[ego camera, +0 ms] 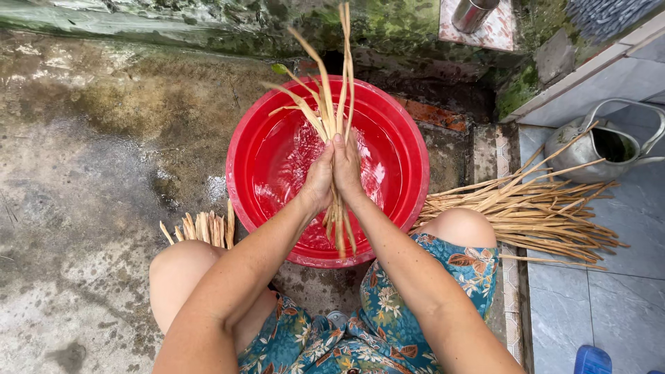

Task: The person sits on the ground and repeatedly washes bundles of thin wooden sticks in a red basin of water. They scrub the sticks by hand, rinse them, and place them back into the basin or onto a pile on the floor.

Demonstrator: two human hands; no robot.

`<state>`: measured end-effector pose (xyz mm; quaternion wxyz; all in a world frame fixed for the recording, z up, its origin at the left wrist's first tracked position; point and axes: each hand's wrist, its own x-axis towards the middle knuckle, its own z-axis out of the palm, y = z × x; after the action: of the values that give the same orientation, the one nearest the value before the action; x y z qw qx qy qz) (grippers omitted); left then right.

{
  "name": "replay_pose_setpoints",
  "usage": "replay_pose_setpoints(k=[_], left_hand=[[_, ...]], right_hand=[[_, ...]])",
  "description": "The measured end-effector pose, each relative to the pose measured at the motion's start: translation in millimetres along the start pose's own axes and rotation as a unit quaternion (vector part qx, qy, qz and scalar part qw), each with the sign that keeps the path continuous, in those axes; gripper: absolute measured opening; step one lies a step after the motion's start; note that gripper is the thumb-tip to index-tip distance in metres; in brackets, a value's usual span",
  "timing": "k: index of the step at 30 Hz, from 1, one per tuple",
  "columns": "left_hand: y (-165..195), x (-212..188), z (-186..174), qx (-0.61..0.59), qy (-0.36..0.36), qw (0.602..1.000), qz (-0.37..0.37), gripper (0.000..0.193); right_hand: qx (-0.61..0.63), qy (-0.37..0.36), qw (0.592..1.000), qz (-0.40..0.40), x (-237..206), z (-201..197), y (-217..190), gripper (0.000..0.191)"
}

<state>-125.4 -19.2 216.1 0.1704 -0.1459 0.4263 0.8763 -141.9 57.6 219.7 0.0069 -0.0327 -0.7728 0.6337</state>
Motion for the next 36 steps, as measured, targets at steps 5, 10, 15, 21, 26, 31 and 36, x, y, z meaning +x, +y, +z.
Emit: replay_pose_setpoints(k=[5, 10, 15, 21, 26, 31, 36], left_hand=[[15.6, 1.4, -0.9, -0.019, 0.015, 1.0, 0.019, 0.069], [16.6, 2.5, 4.1, -0.007, 0.01, 1.0, 0.01, 0.054], [1.5, -1.3, 9.2, 0.085, 0.038, 0.993, 0.069, 0.047], [-22.2, -19.0, 12.6, 0.404, 0.065, 0.907, 0.1, 0.054], [-32.1, -42.8, 6.2, 0.468, -0.039, 0.862, 0.19, 0.062], [-8.3, -38.5, 0.7, 0.438, -0.054, 0.886, 0.14, 0.067], [20.1, -14.7, 3.3, 0.097, -0.069, 0.988, 0.093, 0.071]], right_hand=[[0.044, -0.1, 0.993, 0.035, -14.3, 9.9, 0.9, 0.065], [-0.278, -0.013, 0.955, -0.106, 2.1, -6.9, 4.7, 0.069], [-0.305, 0.011, 0.942, -0.139, 14.3, -19.0, 12.3, 0.076], [0.244, -0.18, 0.937, 0.174, 26.8, -47.8, -11.9, 0.054], [0.399, -0.11, 0.899, 0.142, 34.0, -67.9, -16.7, 0.039], [0.307, -0.028, 0.946, 0.101, 30.3, -60.3, -13.2, 0.051], [0.143, -0.044, 0.989, 0.015, -13.8, -4.9, -21.9, 0.057]])
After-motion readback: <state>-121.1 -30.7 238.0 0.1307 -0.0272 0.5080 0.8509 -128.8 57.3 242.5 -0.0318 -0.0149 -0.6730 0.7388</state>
